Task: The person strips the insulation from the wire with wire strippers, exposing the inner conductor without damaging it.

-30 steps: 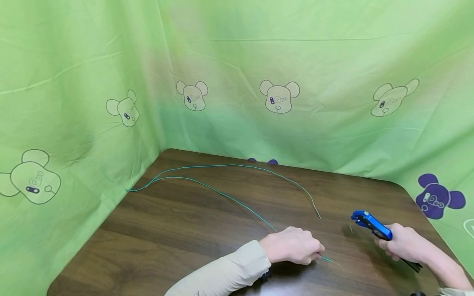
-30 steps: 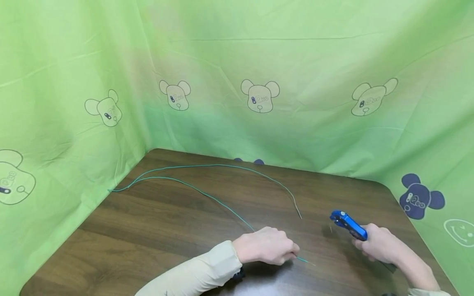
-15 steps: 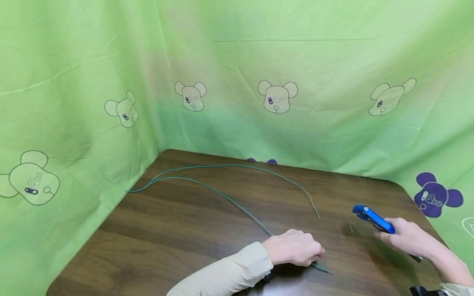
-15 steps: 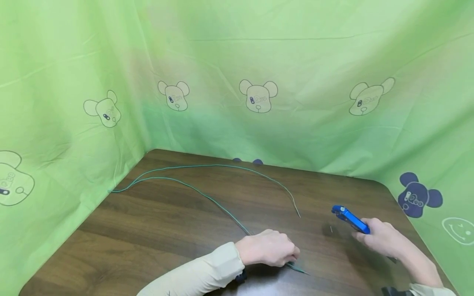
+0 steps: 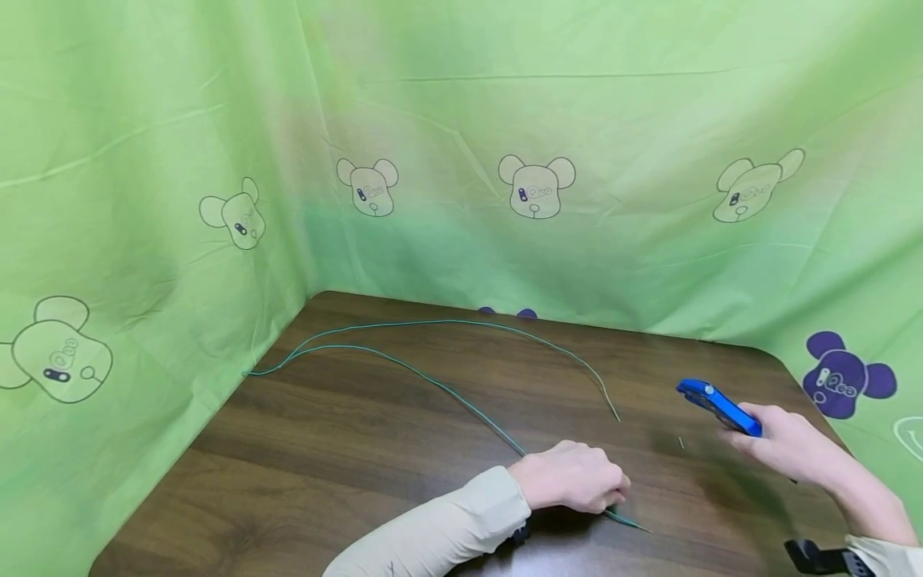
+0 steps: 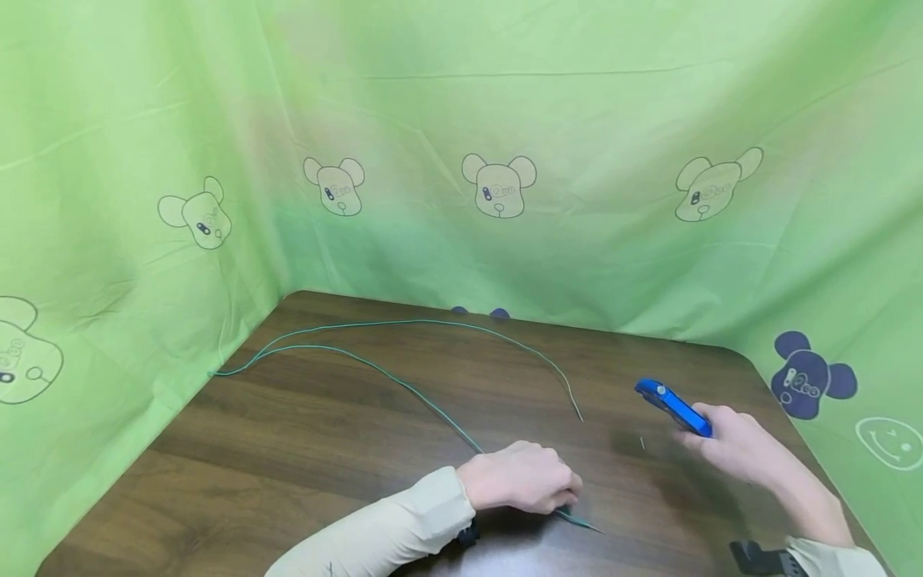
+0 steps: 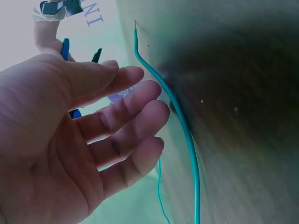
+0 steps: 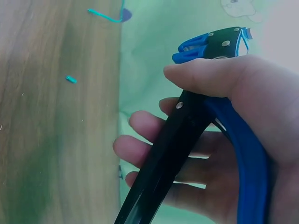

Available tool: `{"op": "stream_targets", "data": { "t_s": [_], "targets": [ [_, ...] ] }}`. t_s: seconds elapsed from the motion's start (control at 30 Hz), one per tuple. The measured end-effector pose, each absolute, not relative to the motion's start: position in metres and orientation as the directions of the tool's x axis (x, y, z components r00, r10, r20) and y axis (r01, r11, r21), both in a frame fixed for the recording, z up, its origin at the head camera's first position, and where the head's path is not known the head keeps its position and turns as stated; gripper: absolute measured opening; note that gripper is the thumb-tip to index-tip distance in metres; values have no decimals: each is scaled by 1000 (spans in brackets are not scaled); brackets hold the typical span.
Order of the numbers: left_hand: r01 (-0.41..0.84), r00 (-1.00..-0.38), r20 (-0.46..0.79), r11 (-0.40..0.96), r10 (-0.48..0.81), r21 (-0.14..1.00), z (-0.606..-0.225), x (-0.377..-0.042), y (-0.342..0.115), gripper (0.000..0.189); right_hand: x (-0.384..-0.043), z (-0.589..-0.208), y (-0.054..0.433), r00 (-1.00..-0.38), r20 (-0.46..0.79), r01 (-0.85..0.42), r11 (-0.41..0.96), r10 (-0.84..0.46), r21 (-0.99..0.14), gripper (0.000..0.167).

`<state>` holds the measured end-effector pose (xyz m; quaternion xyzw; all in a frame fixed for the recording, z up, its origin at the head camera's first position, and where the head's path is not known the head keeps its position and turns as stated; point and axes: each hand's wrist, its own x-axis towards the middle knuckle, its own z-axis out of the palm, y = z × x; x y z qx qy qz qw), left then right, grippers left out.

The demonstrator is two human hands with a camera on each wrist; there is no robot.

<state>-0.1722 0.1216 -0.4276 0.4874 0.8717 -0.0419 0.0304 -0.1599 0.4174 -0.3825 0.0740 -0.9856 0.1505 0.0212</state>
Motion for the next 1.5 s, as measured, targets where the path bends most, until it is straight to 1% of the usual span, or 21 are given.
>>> {"op": "stream_targets", "data": {
  "t_s": [0.17,0.37,0.53,0.73,0.83,0.97,1.13,1.37,1.5],
  "targets": [
    [847,-531,-79,529,843,-55,-426,-175,119,19,-161,-378,411,-985,93,-168,941,-147,-293,25],
    [839,-543,-65,539,837,-67,-425,-178,116,19,-161,-372,404,-982,91,-184,936,-164,-299,25],
    [838,-545,-61,542,836,-61,-425,-180,112,18,-161,-365,398,-978,102,-202,933,-180,-298,24],
    [840,-542,-59,540,838,-42,-423,-185,106,21,-164,-357,390,-974,113,-224,924,-198,-311,25],
    [836,-549,-57,547,834,-38,-420,-188,104,19,-164,-354,386,-971,125,-235,920,-206,-313,25],
    [828,-560,-51,558,827,-46,-419,-192,104,14,-164,-350,381,-968,132,-244,916,-212,-318,22],
    [823,-568,-42,567,822,-36,-418,-198,101,13,-165,-342,375,-963,158,-260,913,-220,-314,16],
    [826,-563,-28,562,826,-34,-411,-204,98,15,-167,-333,365,-959,176,-268,909,-221,-320,17],
    [823,-567,-21,566,823,-42,-407,-208,97,13,-167,-328,362,-957,195,-271,906,-216,-326,15]
  ]
}}
